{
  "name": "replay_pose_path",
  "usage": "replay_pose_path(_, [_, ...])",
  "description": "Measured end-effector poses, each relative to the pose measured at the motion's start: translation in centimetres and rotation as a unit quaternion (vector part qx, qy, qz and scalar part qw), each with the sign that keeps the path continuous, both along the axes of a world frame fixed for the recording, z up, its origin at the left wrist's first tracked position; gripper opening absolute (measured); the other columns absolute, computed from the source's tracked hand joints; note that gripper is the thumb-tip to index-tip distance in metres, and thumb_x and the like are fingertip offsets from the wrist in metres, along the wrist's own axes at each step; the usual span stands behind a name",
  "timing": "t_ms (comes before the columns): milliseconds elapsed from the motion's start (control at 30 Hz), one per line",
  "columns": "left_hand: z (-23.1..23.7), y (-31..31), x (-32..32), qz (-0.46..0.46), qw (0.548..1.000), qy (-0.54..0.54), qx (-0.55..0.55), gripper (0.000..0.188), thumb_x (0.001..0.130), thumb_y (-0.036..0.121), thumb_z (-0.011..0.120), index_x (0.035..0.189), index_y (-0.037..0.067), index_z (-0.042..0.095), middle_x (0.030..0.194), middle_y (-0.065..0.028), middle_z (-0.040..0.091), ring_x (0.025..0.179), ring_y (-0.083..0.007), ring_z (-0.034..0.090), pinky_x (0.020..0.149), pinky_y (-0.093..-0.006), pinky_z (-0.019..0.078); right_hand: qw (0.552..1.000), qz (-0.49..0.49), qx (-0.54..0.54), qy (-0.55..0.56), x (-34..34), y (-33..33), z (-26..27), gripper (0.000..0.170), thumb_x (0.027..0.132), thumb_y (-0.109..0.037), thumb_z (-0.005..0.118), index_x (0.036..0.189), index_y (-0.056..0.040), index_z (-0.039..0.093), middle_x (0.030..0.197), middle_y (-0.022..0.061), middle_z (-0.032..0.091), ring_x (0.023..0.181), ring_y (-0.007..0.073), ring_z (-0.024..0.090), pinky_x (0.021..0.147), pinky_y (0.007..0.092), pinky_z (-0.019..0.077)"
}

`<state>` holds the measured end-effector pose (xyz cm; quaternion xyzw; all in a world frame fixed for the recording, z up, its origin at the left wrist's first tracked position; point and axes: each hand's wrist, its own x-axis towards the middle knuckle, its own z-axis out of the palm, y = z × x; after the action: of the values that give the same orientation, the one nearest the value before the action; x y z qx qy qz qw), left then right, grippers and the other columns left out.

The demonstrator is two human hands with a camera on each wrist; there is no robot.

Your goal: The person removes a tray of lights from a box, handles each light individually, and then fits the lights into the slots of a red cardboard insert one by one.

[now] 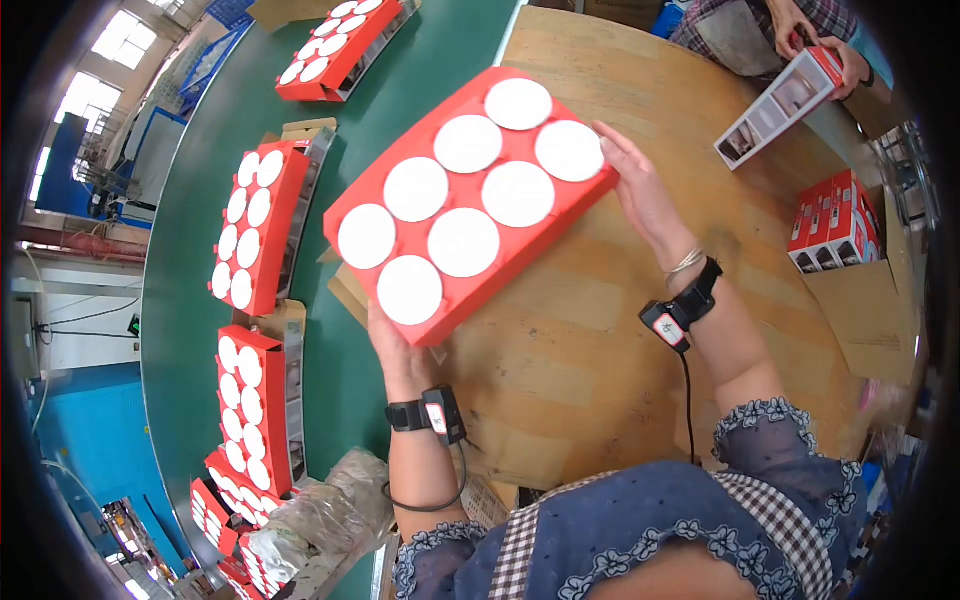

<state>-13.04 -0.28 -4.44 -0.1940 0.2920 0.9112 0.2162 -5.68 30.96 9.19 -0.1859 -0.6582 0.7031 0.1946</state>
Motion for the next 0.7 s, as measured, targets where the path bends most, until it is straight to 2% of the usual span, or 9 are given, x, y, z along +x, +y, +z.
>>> replay_pose_path(100, [-1.2, -2.5, -1.6, 0.041, 0.999, -0.001, -0.035, 0.042, 0.106, 0.028, 0.044, 0.136, -0.001, 0.047, 0.129, -0.016, 0.06, 0.109, -0.029, 0.066, 0.089, -0.044, 0.0611, 0.997, 0.069, 0.036, 0.03, -4.3, -3.1, -1.6, 0.072, 0.095, -0.03, 0.069, 0.15, 0.0043, 0.037, 0.148, 0.0152, 0.048, 0.136, 0.0191, 0.045, 0.117, 0.0324, 0.0306])
replay_pose_path(233, [-4.6, -4.7, -4.0, 0.091, 0.995, -0.014, -0.033, 0.043, 0.106, 0.027, 0.044, 0.138, -0.002, 0.045, 0.134, -0.0175, 0.057, 0.113, -0.0301, 0.065, 0.089, -0.0437, 0.0613, 0.996, 0.037, 0.056, 0.057, -10.1, -6.5, -5.2, 0.077, 0.096, -0.029, 0.067, 0.154, 0.0033, 0.028, 0.16, 0.0203, 0.029, 0.148, 0.0248, 0.03, 0.12, 0.035, 0.0264])
replay_pose_path(300, [-6.4, -5.5, -4.8, 0.097, 0.99, -0.023, -0.104, 0.043, 0.106, 0.025, 0.044, 0.14, -0.001, 0.044, 0.137, -0.0175, 0.055, 0.117, -0.0309, 0.062, 0.09, -0.046, 0.0604, 0.995, 0.058, 0.041, 0.076, -11.7, -8.0, -6.6, 0.083, 0.095, -0.033, 0.069, 0.155, 0.0034, 0.024, 0.161, 0.0234, 0.024, 0.151, 0.0296, 0.024, 0.122, 0.0382, 0.0236])
replay_pose_path(367, [-7.6, -5.0, -5.3, 0.114, 0.989, -0.013, -0.088, 0.042, 0.105, 0.025, 0.045, 0.139, -0.001, 0.045, 0.136, -0.0166, 0.055, 0.117, -0.0308, 0.062, 0.092, -0.0476, 0.0594, 0.969, 0.074, 0.232, -0.048, -12.8, -8.2, -8.7, 0.088, 0.092, -0.034, 0.072, 0.155, 0.0045, 0.024, 0.161, 0.0257, 0.023, 0.151, 0.0327, 0.023, 0.122, 0.0401, 0.0219])
replay_pose_path(500, [-8.1, -2.7, -7.2, 0.168, 0.985, -0.042, -0.001, 0.04, 0.106, 0.026, 0.044, 0.137, 0.001, 0.047, 0.135, -0.0144, 0.056, 0.118, -0.0311, 0.062, 0.092, -0.0504, 0.0582, 0.947, 0.07, 0.313, -0.018, -12.2, -9.1, -12.1, 0.088, 0.09, -0.032, 0.074, 0.156, -0.0007, 0.025, 0.156, 0.0251, 0.034, 0.148, 0.0326, 0.03, 0.121, 0.0409, 0.024])
replay_pose_path(533, [-8.6, -2.1, -7.6, 0.161, 0.987, -0.024, -0.002, 0.039, 0.106, 0.028, 0.044, 0.135, 0.002, 0.048, 0.133, -0.0132, 0.057, 0.118, -0.0309, 0.061, 0.095, -0.0502, 0.0565, 0.978, 0.111, 0.178, 0.006, -12.2, -9.2, -12.9, 0.082, 0.092, -0.029, 0.072, 0.156, -0.0037, 0.028, 0.151, 0.0212, 0.043, 0.142, 0.0293, 0.04, 0.119, 0.041, 0.0298])
replay_pose_path(633, [-9.6, -0.5, -9.4, 0.162, 0.986, -0.019, -0.026, 0.044, 0.107, 0.037, 0.042, 0.136, 0.006, 0.049, 0.137, -0.0135, 0.057, 0.121, -0.0311, 0.06, 0.097, -0.0484, 0.0555, 0.972, 0.205, 0.107, -0.049, -9.9, -9.2, -11.2, 0.068, 0.098, -0.017, 0.065, 0.156, -0.0048, 0.031, 0.155, 0.013, 0.04, 0.142, 0.0229, 0.04, 0.115, 0.0383, 0.0365])
replay_pose_path(667, [-10.1, -0.3, -9.6, 0.172, 0.984, -0.021, -0.029, 0.043, 0.107, 0.038, 0.042, 0.136, 0.007, 0.049, 0.138, -0.0129, 0.056, 0.124, -0.03, 0.059, 0.097, -0.0466, 0.0549, 0.974, 0.199, 0.1, -0.047, -9.1, -9.3, -10.5, 0.053, 0.098, -0.015, 0.064, 0.146, -0.0026, 0.046, 0.14, 0.0133, 0.056, 0.129, 0.0202, 0.054, 0.108, 0.0347, 0.044])
replay_pose_path(700, [-9.5, -0.2, -9.6, 0.172, 0.985, -0.02, -0.028, 0.043, 0.107, 0.038, 0.042, 0.136, 0.007, 0.049, 0.138, -0.0129, 0.056, 0.124, -0.03, 0.059, 0.097, -0.0466, 0.0549, 0.974, 0.199, 0.101, -0.047, -8.0, -9.0, -10.3, 0.053, 0.098, -0.015, 0.064, 0.146, -0.0026, 0.046, 0.14, 0.0133, 0.056, 0.129, 0.0202, 0.054, 0.108, 0.0347, 0.044])
